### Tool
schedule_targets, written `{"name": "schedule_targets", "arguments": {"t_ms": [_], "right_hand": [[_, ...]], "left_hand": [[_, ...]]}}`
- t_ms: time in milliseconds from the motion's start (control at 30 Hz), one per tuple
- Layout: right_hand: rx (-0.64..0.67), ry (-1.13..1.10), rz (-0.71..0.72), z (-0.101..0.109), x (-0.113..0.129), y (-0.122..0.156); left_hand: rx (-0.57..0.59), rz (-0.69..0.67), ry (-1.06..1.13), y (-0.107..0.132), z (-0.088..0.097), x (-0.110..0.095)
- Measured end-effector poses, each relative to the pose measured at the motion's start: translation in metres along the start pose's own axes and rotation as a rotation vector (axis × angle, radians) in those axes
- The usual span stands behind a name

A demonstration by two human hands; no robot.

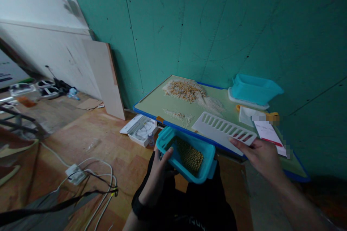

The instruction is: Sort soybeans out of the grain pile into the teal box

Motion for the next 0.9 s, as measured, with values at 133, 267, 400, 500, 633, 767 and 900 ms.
{"name": "schedule_targets", "arguments": {"t_ms": [133,267,400,500,633,767,900], "right_hand": [[0.019,0.068,0.109,0.001,0.023,0.012],[-0.004,0.134,0.287,-0.004,0.045,0.016],[0.022,0.086,0.554,-0.028,0.068,0.021],[0.111,0.019,0.756,-0.050,0.081,0.024],[0.183,0.049,0.887,-0.069,0.085,0.022],[0.212,0.096,0.861,-0.078,0.075,0.014],[0.215,0.106,0.844,-0.080,0.066,0.008]], "left_hand": [[-0.001,0.013,0.009,-0.007,0.003,0.005],[0.019,-0.012,0.038,-0.007,0.001,0.005],[0.030,-0.012,0.042,-0.003,0.000,0.004],[0.013,0.000,0.024,-0.002,0.004,0.004],[0.004,0.002,0.018,-0.004,0.007,0.005],[0.001,-0.009,0.020,-0.005,0.007,0.005],[-0.011,0.002,0.018,-0.007,0.009,0.006]]}}
Point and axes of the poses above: each hand's wrist, its own y-axis away from the middle knuckle, its own z-axis out of the back of the hand, x = y × z, the point moved 3 cm from there along -y, towards the middle knuckle, and after that the axes turned 11 degrees about z, right-handed, at the moved point
